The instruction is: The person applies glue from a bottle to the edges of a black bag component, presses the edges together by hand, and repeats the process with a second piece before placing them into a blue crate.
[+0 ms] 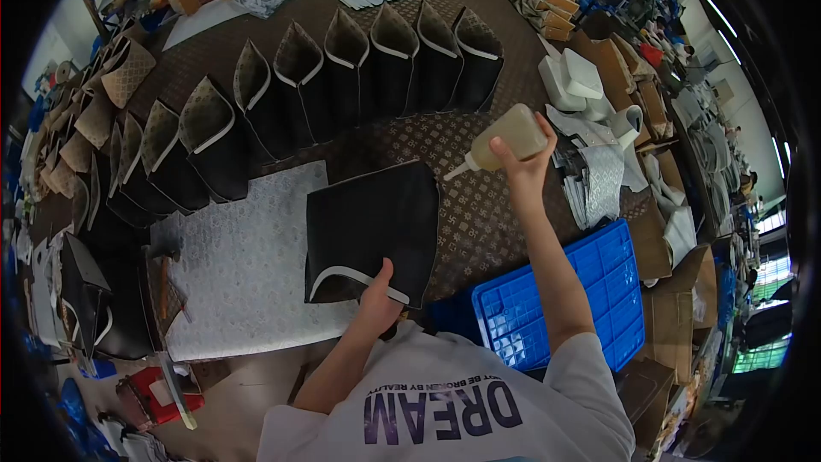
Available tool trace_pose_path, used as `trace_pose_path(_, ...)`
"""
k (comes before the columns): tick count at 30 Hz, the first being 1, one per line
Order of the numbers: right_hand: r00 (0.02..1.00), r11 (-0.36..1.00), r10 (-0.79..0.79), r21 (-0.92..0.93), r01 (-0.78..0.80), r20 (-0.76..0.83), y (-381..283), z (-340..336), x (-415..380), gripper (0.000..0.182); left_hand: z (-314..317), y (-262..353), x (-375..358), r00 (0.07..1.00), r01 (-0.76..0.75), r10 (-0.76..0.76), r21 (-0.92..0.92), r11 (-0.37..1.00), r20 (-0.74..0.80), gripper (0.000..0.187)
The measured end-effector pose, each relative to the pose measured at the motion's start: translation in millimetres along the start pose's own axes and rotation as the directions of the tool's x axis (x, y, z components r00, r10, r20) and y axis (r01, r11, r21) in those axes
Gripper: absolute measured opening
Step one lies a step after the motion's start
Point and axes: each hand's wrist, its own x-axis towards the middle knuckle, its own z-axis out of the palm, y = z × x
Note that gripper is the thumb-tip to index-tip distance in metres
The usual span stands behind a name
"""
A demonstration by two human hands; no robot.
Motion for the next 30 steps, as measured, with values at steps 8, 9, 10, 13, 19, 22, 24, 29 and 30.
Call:
trace_pose_path(8,0.998,0.994,-0.042,-0.101,0.038,-0.040,37,22,-6,0.084,-64,-30,13,0.986,-0.159,0.152,0.704,0.692,0.073,0.051)
trace_pose_path(9,0.999,0.994,-0.031,-0.110,0.026,-0.040,36,23,-6,0.084,-69,-33,15,0.986,-0.155,0.159,0.681,0.715,0.057,0.051)
trace_pose_path(10,0.999,0.993,-0.019,-0.121,0.014,-0.040,35,24,-6,0.084,-73,-36,17,0.985,-0.152,0.166,0.668,0.729,0.044,0.051)
trace_pose_path(13,0.998,0.977,-0.055,-0.206,0.052,-0.006,36,27,-4,0.084,-77,-40,19,0.984,-0.144,0.176,0.697,0.702,0.026,0.050)
trace_pose_path(19,0.996,0.964,-0.068,-0.255,0.080,0.056,34,35,-4,0.083,-57,-30,10,0.997,-0.036,0.071,0.707,0.707,-0.021,0.046)
trace_pose_path(22,0.989,0.944,-0.105,-0.302,0.134,0.108,36,38,-2,0.082,-41,-24,5,0.998,-0.023,0.055,0.705,0.708,-0.022,0.038)
trace_pose_path(24,0.988,0.912,-0.087,-0.390,0.129,0.123,29,43,-5,0.082,-47,-28,0,0.976,-0.185,0.186,0.882,0.433,0.113,0.033)
trace_pose_path(29,0.991,0.879,-0.028,-0.469,0.088,0.134,33,45,0,0.080,-45,-30,-4,0.957,-0.222,0.226,0.959,0.175,0.180,0.037)
trace_pose_path(30,0.992,0.876,0.018,-0.480,0.046,0.127,32,45,2,0.079,-49,-30,-2,0.965,-0.208,0.199,0.960,0.185,0.171,0.038)
